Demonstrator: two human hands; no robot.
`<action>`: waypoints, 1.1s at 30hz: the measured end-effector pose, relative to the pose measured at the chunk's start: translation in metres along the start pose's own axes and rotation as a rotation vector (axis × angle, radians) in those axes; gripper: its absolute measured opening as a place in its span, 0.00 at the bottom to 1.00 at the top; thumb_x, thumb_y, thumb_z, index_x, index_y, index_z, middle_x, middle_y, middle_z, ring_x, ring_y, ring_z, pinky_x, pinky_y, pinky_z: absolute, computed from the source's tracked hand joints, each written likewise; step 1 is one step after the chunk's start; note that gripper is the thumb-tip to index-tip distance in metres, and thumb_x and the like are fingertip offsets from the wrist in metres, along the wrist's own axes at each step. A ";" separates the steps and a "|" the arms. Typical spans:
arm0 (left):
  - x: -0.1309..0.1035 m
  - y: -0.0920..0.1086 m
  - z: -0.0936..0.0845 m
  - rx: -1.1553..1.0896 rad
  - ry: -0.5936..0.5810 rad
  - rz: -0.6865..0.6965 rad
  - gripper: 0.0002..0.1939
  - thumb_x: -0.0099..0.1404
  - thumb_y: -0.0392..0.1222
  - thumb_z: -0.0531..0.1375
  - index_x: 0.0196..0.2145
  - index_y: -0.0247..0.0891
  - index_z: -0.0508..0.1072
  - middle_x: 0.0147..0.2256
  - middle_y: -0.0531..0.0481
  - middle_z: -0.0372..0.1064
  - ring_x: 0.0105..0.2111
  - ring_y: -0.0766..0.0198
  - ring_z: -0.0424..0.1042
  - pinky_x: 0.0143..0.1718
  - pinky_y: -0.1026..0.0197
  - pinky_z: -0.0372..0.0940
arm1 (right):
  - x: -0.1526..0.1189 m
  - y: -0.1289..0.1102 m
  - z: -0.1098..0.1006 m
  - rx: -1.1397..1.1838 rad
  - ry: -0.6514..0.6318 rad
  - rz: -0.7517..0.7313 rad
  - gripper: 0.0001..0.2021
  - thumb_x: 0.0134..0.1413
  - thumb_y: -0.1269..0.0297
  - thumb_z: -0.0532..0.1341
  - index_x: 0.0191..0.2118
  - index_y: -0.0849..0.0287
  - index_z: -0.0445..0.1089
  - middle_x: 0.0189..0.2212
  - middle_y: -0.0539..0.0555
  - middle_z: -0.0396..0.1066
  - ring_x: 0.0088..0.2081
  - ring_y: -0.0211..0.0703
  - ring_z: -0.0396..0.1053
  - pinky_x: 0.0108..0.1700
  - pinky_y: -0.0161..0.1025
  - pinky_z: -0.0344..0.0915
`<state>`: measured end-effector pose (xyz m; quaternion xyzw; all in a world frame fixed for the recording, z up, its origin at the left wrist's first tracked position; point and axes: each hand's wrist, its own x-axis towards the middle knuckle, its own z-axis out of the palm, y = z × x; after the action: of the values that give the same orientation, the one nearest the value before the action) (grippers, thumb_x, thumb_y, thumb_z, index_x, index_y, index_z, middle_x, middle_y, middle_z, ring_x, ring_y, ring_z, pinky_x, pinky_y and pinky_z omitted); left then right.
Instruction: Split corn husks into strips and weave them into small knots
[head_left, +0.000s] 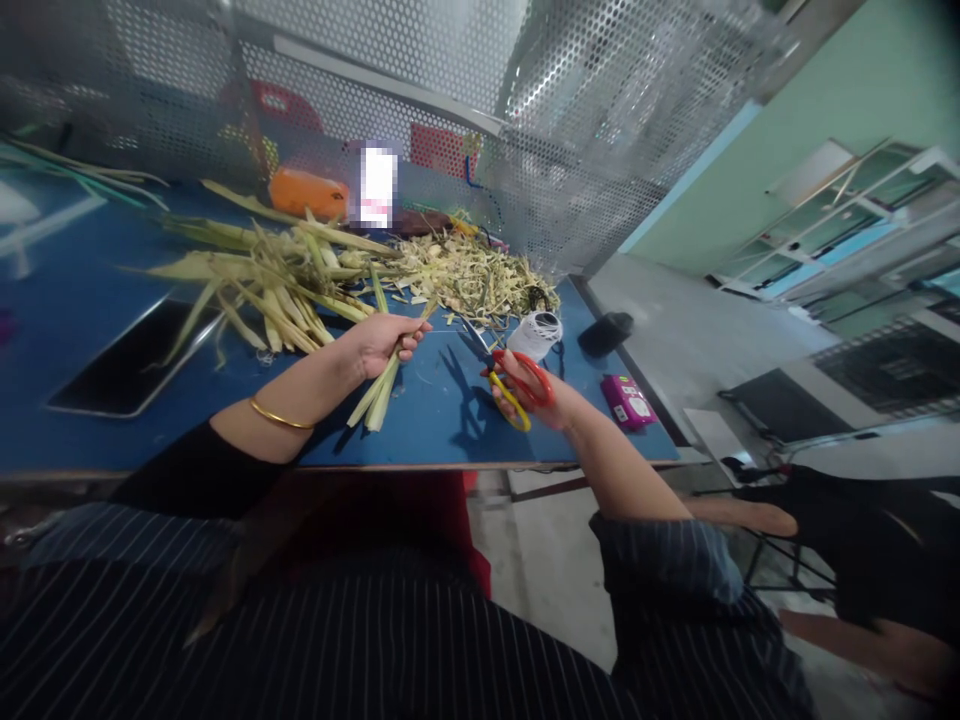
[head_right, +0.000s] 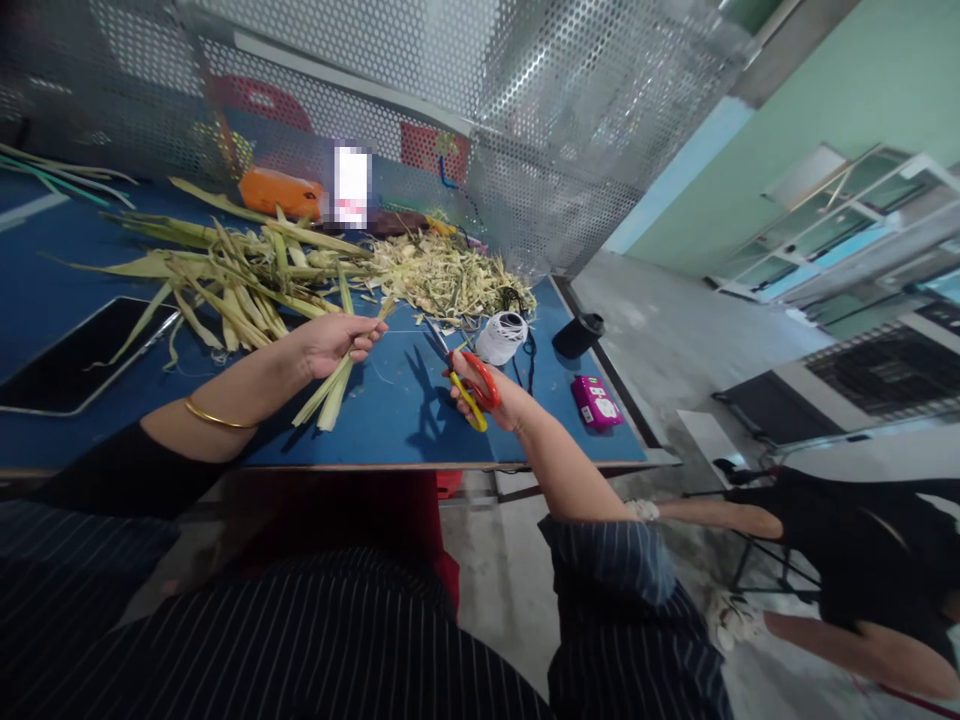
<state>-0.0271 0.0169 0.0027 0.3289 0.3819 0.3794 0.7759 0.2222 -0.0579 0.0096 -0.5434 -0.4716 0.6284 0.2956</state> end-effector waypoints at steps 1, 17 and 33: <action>0.001 0.000 0.000 0.001 -0.001 -0.003 0.10 0.67 0.29 0.53 0.28 0.26 0.70 0.19 0.54 0.57 0.13 0.77 0.53 0.11 0.74 0.49 | 0.004 -0.001 0.003 -0.017 0.024 -0.014 0.21 0.54 0.41 0.58 0.38 0.57 0.66 0.24 0.48 0.65 0.19 0.33 0.61 0.20 0.34 0.58; -0.015 0.018 0.000 -0.029 -0.033 0.027 0.13 0.69 0.30 0.50 0.28 0.29 0.68 0.20 0.54 0.57 0.13 0.78 0.52 0.11 0.74 0.49 | -0.018 -0.005 0.036 -1.611 0.311 -0.086 0.20 0.56 0.51 0.57 0.44 0.64 0.68 0.33 0.64 0.75 0.37 0.56 0.73 0.36 0.43 0.64; -0.014 0.012 0.003 0.011 -0.031 0.018 0.11 0.67 0.30 0.52 0.27 0.29 0.70 0.19 0.54 0.57 0.14 0.78 0.51 0.11 0.75 0.49 | 0.037 -0.053 -0.061 -1.477 0.766 0.010 0.27 0.50 0.44 0.58 0.49 0.60 0.68 0.48 0.66 0.71 0.48 0.58 0.69 0.43 0.46 0.64</action>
<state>-0.0347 0.0107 0.0183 0.3426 0.3690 0.3791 0.7764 0.2642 0.0117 0.0454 -0.7759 -0.6270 -0.0699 0.0004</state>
